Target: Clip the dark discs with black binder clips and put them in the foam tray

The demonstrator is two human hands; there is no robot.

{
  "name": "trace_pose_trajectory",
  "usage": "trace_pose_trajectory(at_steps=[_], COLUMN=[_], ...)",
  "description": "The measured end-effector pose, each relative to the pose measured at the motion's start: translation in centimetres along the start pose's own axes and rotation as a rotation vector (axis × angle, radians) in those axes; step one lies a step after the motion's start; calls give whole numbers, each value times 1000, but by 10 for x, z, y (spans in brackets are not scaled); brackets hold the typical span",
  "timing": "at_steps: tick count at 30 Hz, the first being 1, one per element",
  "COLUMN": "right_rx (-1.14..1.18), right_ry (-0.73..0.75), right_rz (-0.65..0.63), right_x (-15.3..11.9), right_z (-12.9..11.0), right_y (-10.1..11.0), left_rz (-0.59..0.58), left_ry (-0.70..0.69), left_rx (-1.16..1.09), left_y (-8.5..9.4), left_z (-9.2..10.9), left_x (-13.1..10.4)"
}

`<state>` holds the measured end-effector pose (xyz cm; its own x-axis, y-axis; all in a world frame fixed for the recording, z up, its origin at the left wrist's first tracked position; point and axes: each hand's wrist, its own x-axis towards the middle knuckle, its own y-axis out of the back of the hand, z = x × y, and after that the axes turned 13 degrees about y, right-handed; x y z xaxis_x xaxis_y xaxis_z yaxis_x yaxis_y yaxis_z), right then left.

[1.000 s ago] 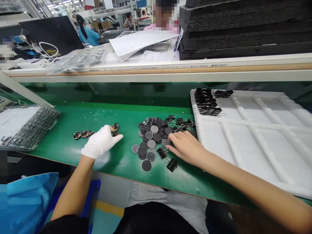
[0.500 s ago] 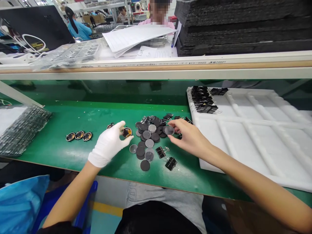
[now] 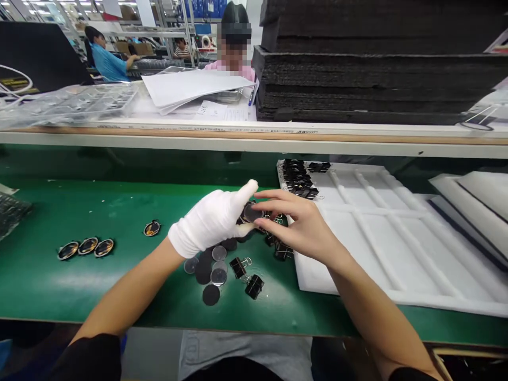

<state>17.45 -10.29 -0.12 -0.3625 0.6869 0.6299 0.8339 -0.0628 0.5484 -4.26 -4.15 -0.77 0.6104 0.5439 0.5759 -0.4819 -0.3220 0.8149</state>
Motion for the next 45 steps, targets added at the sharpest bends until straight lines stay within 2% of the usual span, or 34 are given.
trace_pose_trajectory(at_steps=[2,5,8,11,15,18,21,23,24,27,29,30,32,33,35,38,40,41,42,45], right_rx=[98,291,398,455,535,532,489,432,400,352,360,368,387,398,426,469,486,489,486,441], right_ry=[-158,-405,-528,-561,-544,-538,-496,-452,-429,-375,-368,-374,-397,-410,-432,-464,-468,-462,-451,-419], right_rz=[53,31,30,110,145,110,52,108,162,305,324,314,282,268,246,182,109,77,57,55], right_x=[0,3,7,9,9,8,7,6,6,6,6,6,6,6,6,6,5,4,3,2], right_z=[4,9,10,12,14,16,15,14,14,12,11,11,11,11,10,6,4,2,1,-2], right_y=[-3,-9,-11,-9,-11,-12,-7,1,5,17,21,21,21,21,21,21,18,16,13,5], left_rz=[-45,-170,-214,-226,-352,-388,-428,-531,-599,-740,-792,-828,-892,-894,-784,-396,-175,-123,-119,-213], left_ry=[1,19,97,299,595,709,745,671,573,115,-127,-189,-205,-164,47,568,849,926,959,882], left_rx=[-15,-42,-138,-276,-488,-605,-635,-566,-499,-189,-3,44,30,-27,-191,-444,-598,-678,-753,-841], left_y=[-2,-3,-5,-2,3,5,8,9,7,-4,-16,-22,-29,-29,-23,-6,4,7,10,13], left_z=[2,3,-1,-3,7,13,11,8,8,14,20,22,22,19,13,7,11,14,17,21], left_x=[4,6,4,1,1,3,4,2,0,-10,-16,-19,-19,-18,-11,-1,4,5,5,3])
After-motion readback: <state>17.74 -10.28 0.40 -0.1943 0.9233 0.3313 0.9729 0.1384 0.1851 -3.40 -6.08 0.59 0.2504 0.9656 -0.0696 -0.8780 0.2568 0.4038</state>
